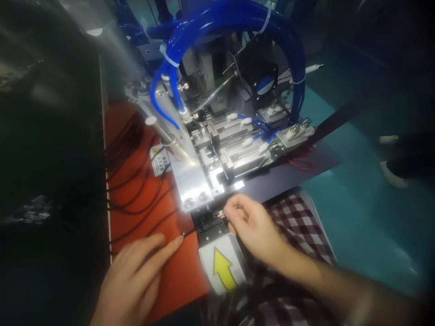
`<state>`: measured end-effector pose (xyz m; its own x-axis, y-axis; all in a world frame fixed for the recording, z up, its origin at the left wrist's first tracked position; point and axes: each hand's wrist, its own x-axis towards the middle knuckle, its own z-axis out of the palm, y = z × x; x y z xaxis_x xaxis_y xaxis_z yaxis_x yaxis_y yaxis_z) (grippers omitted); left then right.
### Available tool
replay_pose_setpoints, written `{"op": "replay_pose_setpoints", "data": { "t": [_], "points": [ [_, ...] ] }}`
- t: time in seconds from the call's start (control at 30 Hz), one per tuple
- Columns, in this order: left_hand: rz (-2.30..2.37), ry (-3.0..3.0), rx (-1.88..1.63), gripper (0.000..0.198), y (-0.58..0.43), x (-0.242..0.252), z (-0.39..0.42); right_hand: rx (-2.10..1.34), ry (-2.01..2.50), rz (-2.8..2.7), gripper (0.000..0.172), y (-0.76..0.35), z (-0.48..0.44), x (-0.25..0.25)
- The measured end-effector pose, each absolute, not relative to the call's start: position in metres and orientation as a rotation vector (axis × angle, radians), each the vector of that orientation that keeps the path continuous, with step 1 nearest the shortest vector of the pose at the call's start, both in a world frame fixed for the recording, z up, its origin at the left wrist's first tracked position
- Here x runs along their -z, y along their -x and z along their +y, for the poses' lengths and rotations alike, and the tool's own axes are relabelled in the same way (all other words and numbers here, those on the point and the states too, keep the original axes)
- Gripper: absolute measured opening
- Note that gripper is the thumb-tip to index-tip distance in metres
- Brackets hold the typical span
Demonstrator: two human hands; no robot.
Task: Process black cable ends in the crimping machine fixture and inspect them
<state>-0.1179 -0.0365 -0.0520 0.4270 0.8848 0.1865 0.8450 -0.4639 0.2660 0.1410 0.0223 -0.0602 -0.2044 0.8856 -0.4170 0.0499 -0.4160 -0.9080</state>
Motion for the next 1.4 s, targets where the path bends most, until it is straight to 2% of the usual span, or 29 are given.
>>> {"op": "replay_pose_setpoints", "data": {
  "t": [0.13,0.3,0.8,1.07,1.4],
  "points": [
    [1.492,-2.626,-0.43,0.042,0.12,0.054,-0.034,-1.683,1.41,-1.156,0.024,-0.155,0.017,0.065],
    [1.53,-2.616,-0.546,0.042,0.116,0.057,-0.033,-1.47,1.495,-1.041,0.027,-0.192,-0.001,0.074],
    [1.698,-2.354,-0.712,0.036,0.101,0.042,0.021,-1.676,1.567,-1.133,0.039,-0.218,-0.077,0.092],
    [1.694,-2.312,-0.774,0.037,0.101,0.043,0.018,-1.788,1.533,-1.203,0.03,-0.22,-0.111,0.115],
    [1.673,-2.285,-0.83,0.034,0.099,0.043,0.02,-1.848,1.519,-1.469,0.024,-0.215,-0.113,0.093]
  ]
}}
